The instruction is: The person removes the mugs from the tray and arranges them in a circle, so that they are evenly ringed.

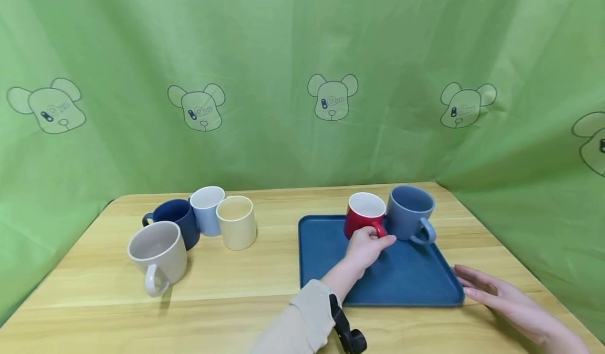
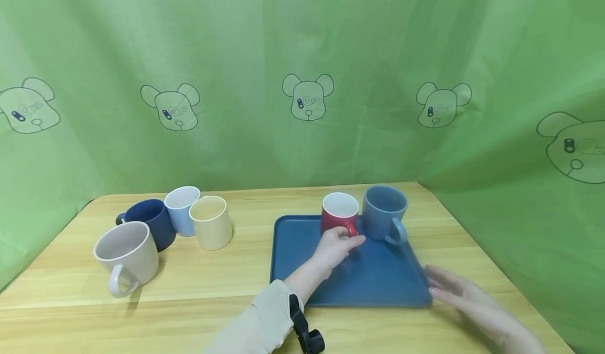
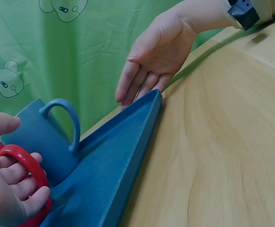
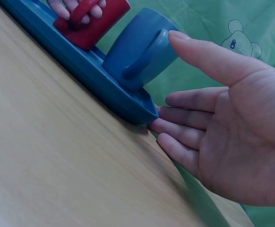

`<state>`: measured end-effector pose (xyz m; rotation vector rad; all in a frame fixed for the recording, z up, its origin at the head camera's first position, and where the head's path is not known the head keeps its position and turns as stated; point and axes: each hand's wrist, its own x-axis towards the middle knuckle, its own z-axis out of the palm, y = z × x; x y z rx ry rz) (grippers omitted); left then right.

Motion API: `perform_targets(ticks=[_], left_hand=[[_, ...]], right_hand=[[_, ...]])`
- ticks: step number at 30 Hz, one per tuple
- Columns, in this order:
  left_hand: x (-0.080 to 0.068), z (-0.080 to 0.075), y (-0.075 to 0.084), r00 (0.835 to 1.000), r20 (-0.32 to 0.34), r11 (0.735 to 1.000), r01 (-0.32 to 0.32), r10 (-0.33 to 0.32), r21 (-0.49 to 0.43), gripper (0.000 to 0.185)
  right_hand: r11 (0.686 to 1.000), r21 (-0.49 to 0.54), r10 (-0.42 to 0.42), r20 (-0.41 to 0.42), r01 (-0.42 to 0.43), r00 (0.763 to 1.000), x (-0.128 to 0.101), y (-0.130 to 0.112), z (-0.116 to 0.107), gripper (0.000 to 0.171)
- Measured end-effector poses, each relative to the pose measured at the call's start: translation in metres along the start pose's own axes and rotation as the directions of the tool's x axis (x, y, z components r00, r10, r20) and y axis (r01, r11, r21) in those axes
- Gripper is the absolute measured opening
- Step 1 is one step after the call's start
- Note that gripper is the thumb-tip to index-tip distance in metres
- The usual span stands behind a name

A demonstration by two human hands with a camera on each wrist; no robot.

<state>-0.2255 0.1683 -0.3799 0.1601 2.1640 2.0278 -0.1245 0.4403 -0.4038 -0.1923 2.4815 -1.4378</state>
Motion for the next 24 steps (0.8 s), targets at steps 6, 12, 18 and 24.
perform_targets(ticks=[6,12,18,24], left_hand=[[0.0034,0.0067,0.0001,1.000,-0.026,0.999,0.014,-0.015,-0.048,0.016],[0.0074,0.0098,-0.0037,0.999,-0.040,0.995,0.021,-0.025,-0.097,0.014],[0.0080,0.0101,-0.0085,0.999,-0.044,0.990,0.009,-0.015,-0.138,0.015],[0.0070,0.0052,-0.0080,0.996,-0.079,0.982,0.016,-0.032,-0.189,0.016]], right_hand=[[1.000,0.007,0.003,-0.006,-0.003,1.000,-0.0005,-0.0014,-0.0015,0.056],[1.000,0.007,-0.007,-0.004,0.007,1.000,-0.0006,-0.0012,-0.0004,0.056],[1.000,0.017,0.005,0.009,-0.005,1.000,-0.0008,-0.0003,0.0007,0.057],[0.999,0.014,0.037,0.018,-0.037,0.999,0.0004,-0.0013,-0.0010,0.059]])
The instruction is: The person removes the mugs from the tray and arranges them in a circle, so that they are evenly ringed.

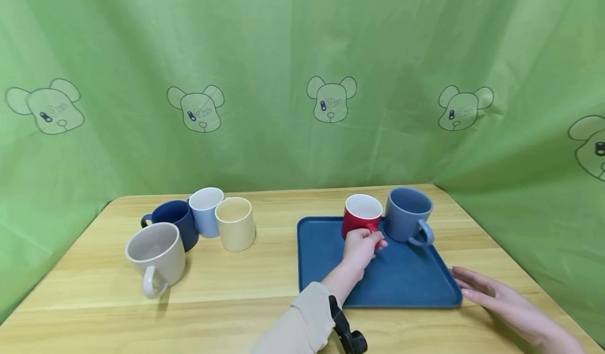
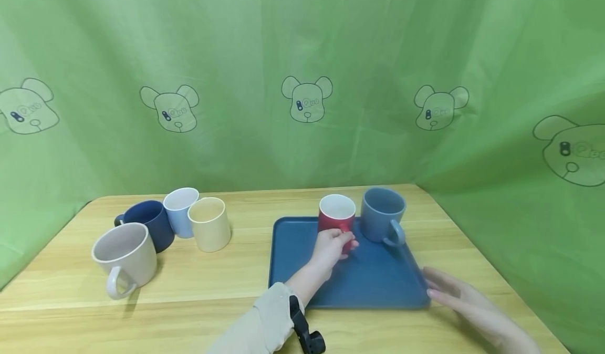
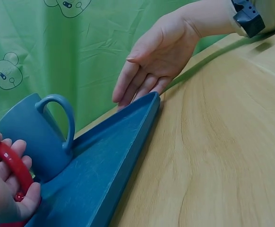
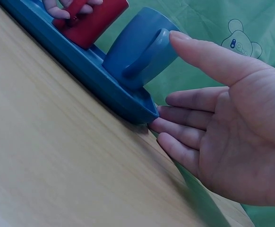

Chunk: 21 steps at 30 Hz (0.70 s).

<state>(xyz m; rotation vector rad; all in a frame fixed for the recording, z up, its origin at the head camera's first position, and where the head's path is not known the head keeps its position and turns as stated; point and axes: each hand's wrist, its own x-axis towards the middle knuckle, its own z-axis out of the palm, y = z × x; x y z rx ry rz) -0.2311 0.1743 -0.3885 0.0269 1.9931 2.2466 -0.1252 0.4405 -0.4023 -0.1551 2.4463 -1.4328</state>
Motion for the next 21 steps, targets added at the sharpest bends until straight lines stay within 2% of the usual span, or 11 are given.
perform_targets(ticks=[6,12,21], left_hand=[[-0.001,-0.010,0.001,0.999,-0.045,1.000,0.001,-0.001,-0.001,0.023],[-0.002,-0.020,0.001,1.000,-0.010,1.000,0.000,0.000,-0.031,0.024],[-0.011,-0.036,0.003,1.000,0.023,0.998,0.008,-0.006,-0.069,0.025]], right_hand=[[1.000,0.001,0.017,0.004,-0.017,1.000,0.001,-0.001,0.000,0.059],[0.999,-0.027,0.033,-0.007,-0.033,0.999,0.002,-0.002,-0.001,0.060],[1.000,-0.010,0.019,-0.007,-0.019,1.000,0.002,-0.001,0.000,0.059]])
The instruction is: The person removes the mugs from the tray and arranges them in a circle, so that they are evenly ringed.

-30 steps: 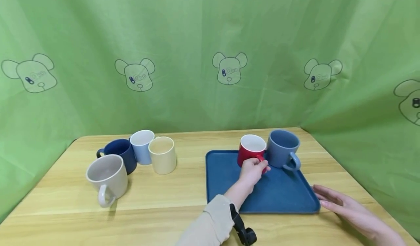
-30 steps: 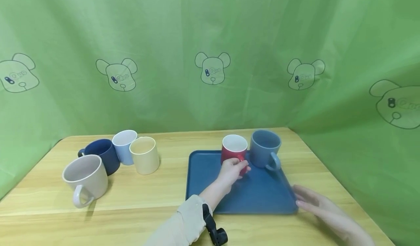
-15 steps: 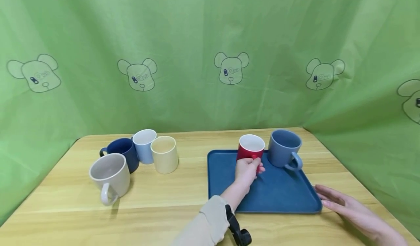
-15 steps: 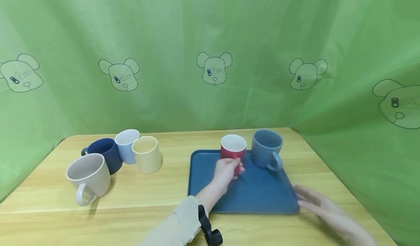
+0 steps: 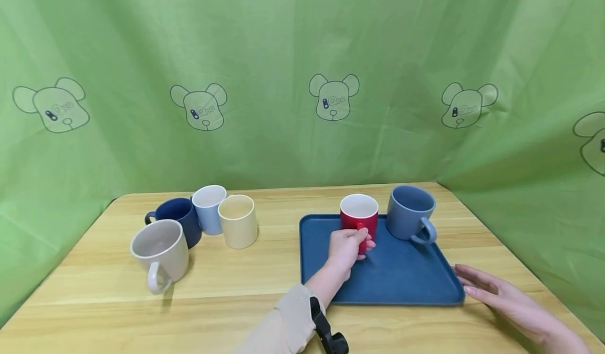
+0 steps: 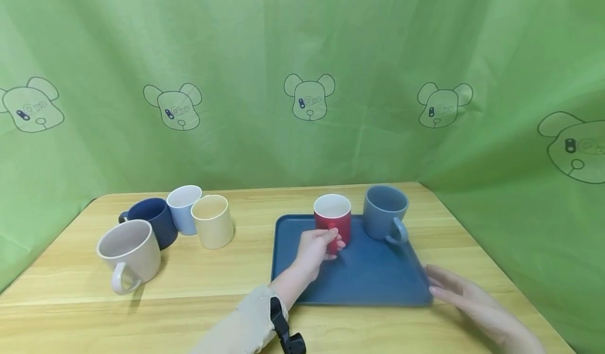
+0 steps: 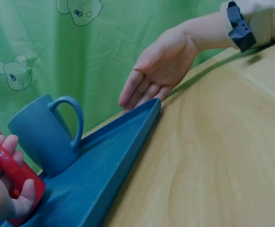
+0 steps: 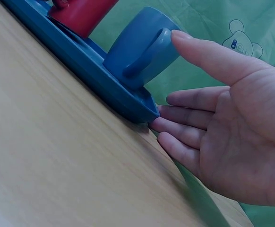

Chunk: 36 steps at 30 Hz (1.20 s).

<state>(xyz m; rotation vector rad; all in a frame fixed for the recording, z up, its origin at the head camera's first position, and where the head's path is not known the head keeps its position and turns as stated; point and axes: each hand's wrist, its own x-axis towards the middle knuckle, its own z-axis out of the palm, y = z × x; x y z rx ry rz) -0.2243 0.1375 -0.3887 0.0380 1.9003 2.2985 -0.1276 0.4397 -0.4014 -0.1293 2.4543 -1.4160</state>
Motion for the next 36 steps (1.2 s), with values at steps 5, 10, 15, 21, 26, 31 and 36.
perform_targets(ticks=[5,10,15,21,26,31,36], left_hand=[[-0.008,-0.010,0.008,0.999,0.040,1.000,-0.014,0.013,0.016,0.027],[-0.015,-0.023,0.018,0.994,0.096,0.998,-0.050,0.047,0.032,0.025],[-0.026,-0.039,0.031,0.982,0.170,0.995,-0.088,0.080,0.040,0.027],[-0.038,-0.058,0.046,0.970,0.213,0.992,-0.124,0.117,0.019,0.029],[-0.044,-0.072,0.057,0.962,0.238,0.988,-0.146,0.132,0.043,0.032],[-0.050,-0.084,0.062,0.964,0.236,0.986,-0.146,0.125,0.076,0.032],[-0.056,-0.096,0.061,0.961,0.245,0.985,-0.153,0.128,0.084,0.031]], right_hand=[[1.000,-0.012,0.008,-0.002,-0.008,1.000,0.000,-0.001,0.000,0.060],[1.000,-0.006,0.001,-0.006,-0.001,1.000,0.000,-0.001,0.000,0.059],[1.000,-0.003,-0.010,-0.001,0.010,1.000,0.000,-0.001,0.001,0.059],[0.999,0.002,-0.034,-0.002,0.034,0.999,-0.002,0.001,0.000,0.057],[0.998,0.006,-0.058,-0.018,0.058,0.998,-0.002,0.002,0.001,0.056],[0.998,0.019,-0.056,-0.021,0.056,0.998,-0.001,0.002,0.000,0.057],[0.999,0.007,-0.054,-0.020,0.054,0.998,-0.002,0.002,0.001,0.056]])
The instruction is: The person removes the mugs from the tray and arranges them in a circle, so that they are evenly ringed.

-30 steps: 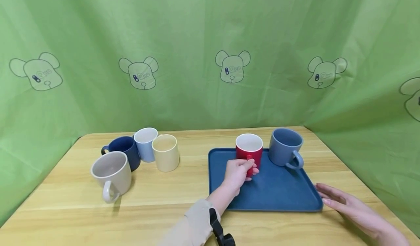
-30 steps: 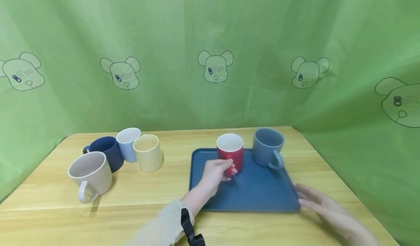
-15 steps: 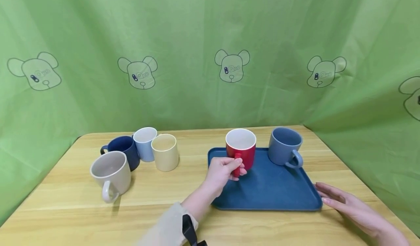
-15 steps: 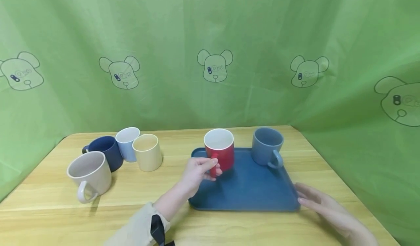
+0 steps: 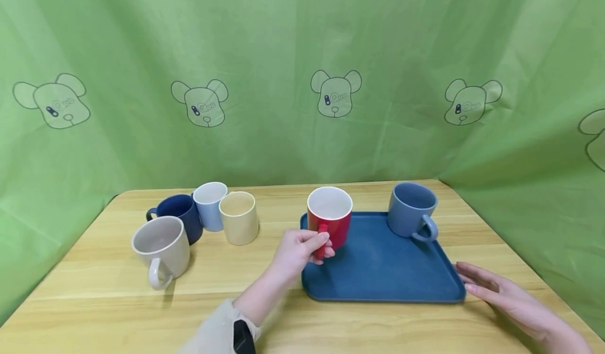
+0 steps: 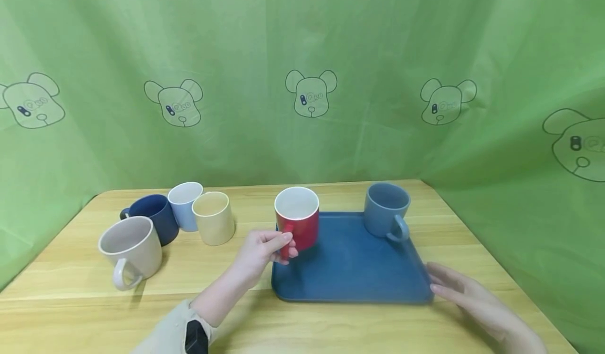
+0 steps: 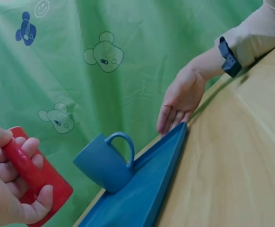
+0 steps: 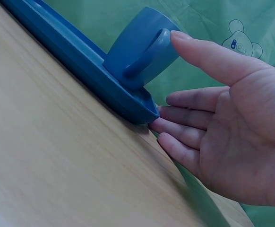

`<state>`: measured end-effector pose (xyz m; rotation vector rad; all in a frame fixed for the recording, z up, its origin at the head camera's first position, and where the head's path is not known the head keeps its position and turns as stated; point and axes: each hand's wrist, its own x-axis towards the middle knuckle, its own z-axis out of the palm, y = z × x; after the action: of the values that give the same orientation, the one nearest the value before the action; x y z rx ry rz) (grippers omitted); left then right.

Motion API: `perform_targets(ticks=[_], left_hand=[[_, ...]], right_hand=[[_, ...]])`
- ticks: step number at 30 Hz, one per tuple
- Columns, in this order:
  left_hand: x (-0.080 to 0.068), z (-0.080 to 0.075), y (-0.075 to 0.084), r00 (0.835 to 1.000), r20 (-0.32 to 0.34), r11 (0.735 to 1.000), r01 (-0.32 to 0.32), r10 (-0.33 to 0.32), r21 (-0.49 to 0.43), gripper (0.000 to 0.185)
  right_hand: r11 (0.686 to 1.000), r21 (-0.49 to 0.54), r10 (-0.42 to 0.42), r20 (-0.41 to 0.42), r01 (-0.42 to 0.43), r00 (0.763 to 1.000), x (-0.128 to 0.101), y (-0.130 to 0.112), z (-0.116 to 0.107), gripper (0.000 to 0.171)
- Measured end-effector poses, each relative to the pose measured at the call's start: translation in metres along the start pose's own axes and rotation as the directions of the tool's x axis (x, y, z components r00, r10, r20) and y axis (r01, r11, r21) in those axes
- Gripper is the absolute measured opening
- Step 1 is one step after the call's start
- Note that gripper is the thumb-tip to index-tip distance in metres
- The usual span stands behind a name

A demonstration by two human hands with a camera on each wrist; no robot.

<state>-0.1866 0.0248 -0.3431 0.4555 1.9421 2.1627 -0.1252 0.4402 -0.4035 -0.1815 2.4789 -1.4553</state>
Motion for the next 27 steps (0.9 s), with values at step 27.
perform_targets(ticks=[27], left_hand=[[-0.043,-0.052,-0.002,0.997,-0.073,1.000,0.011,-0.009,0.024,0.033]], right_hand=[[0.999,-0.041,0.027,0.000,-0.027,1.000,0.003,-0.001,0.000,0.057]])
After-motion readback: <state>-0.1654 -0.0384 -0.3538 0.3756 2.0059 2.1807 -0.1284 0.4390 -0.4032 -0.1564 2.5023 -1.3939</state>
